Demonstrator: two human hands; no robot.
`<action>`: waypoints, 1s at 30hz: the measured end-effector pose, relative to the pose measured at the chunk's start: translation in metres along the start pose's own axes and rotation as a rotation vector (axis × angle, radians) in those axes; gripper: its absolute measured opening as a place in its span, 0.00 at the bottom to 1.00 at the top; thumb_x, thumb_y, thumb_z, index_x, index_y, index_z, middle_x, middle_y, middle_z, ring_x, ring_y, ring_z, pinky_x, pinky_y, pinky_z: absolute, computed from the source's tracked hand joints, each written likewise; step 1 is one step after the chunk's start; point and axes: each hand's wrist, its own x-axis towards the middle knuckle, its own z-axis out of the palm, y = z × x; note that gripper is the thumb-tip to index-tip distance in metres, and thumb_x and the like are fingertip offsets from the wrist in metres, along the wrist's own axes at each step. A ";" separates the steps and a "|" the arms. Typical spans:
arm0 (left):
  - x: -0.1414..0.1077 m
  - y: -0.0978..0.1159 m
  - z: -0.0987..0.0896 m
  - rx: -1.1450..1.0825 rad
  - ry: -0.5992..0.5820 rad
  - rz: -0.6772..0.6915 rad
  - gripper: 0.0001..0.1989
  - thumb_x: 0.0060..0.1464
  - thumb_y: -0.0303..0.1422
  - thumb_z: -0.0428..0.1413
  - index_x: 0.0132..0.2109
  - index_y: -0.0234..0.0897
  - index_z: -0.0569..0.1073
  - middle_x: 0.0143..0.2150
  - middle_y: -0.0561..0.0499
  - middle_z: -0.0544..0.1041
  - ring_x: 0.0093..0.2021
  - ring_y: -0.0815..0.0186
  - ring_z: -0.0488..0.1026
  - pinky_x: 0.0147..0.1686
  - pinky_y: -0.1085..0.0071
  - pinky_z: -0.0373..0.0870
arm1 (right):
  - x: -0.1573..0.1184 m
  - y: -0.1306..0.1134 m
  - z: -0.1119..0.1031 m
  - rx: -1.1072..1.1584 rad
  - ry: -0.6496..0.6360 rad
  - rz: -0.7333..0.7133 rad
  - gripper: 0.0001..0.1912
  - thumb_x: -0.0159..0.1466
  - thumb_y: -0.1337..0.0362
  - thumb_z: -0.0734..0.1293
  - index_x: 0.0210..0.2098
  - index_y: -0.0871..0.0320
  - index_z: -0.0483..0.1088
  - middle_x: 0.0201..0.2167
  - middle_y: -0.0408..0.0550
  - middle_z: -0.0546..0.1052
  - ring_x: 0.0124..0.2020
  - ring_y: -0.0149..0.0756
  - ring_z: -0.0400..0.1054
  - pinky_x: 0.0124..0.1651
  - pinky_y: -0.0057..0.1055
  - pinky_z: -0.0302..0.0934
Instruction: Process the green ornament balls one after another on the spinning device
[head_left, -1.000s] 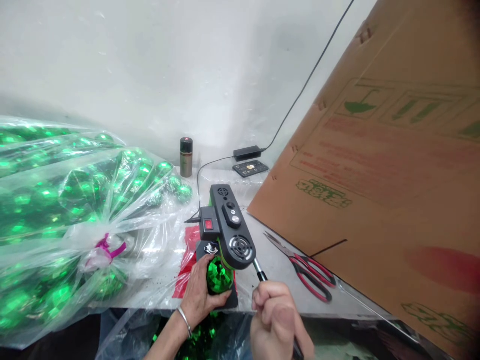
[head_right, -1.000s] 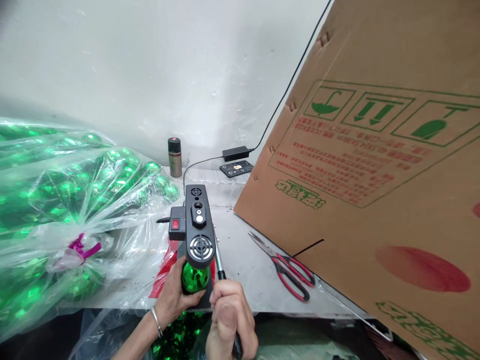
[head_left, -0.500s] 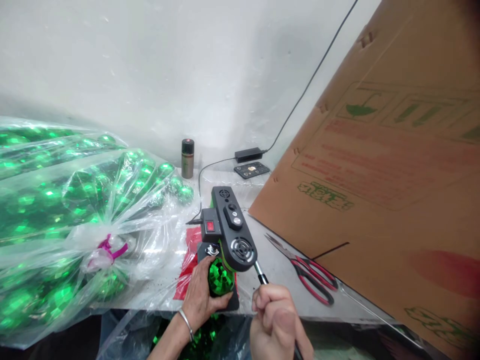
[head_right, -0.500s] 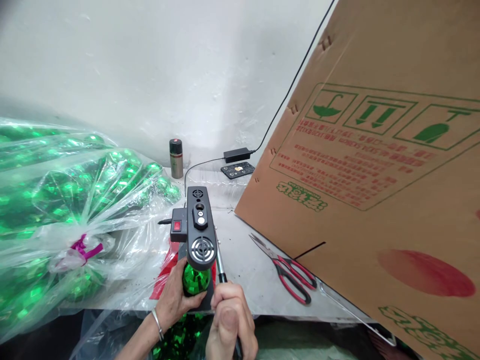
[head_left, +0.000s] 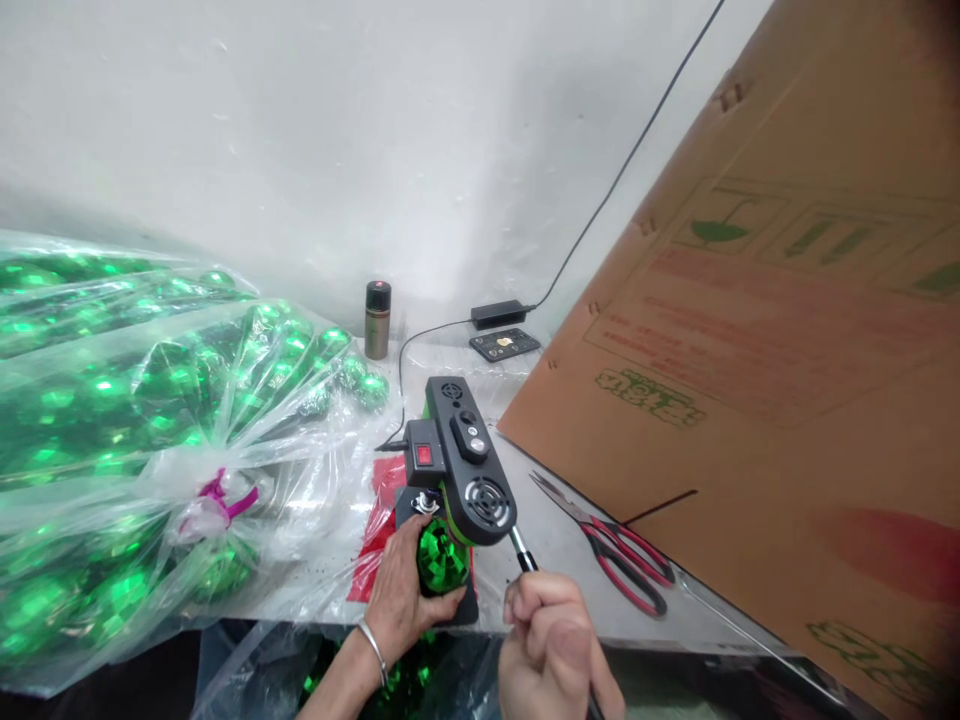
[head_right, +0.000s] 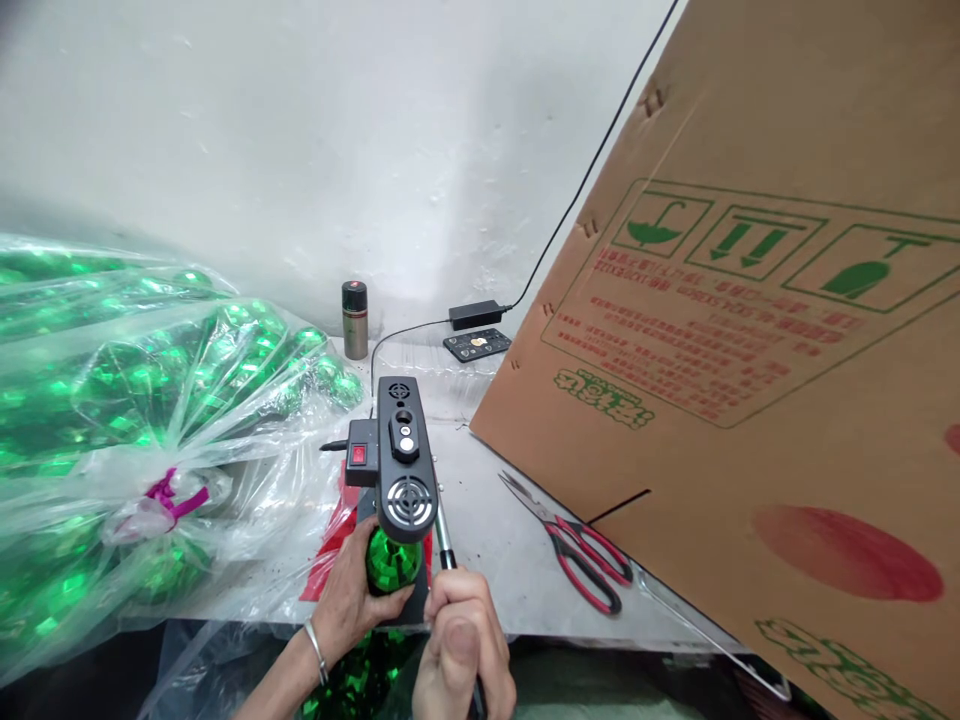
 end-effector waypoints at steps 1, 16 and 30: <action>0.000 0.000 0.000 0.003 0.001 -0.003 0.41 0.45 0.33 0.76 0.67 0.40 0.78 0.58 0.39 0.88 0.57 0.40 0.88 0.60 0.40 0.88 | -0.001 0.000 0.001 -0.004 0.017 0.009 0.32 0.85 0.59 0.64 0.22 0.54 0.61 0.24 0.38 0.67 0.23 0.29 0.61 0.25 0.31 0.54; -0.001 -0.009 0.008 0.017 -0.001 0.038 0.41 0.47 0.34 0.75 0.68 0.37 0.76 0.62 0.35 0.87 0.60 0.37 0.88 0.63 0.36 0.87 | -0.012 0.012 0.005 0.015 0.104 0.036 0.30 0.84 0.59 0.64 0.24 0.53 0.61 0.25 0.38 0.64 0.23 0.32 0.59 0.27 0.33 0.51; 0.000 -0.007 0.011 0.018 -0.008 0.029 0.41 0.48 0.33 0.74 0.69 0.36 0.76 0.63 0.33 0.87 0.62 0.38 0.87 0.65 0.36 0.86 | -0.027 0.037 0.000 0.026 0.046 -0.155 0.32 0.86 0.58 0.64 0.23 0.55 0.63 0.24 0.38 0.70 0.23 0.28 0.64 0.33 0.31 0.62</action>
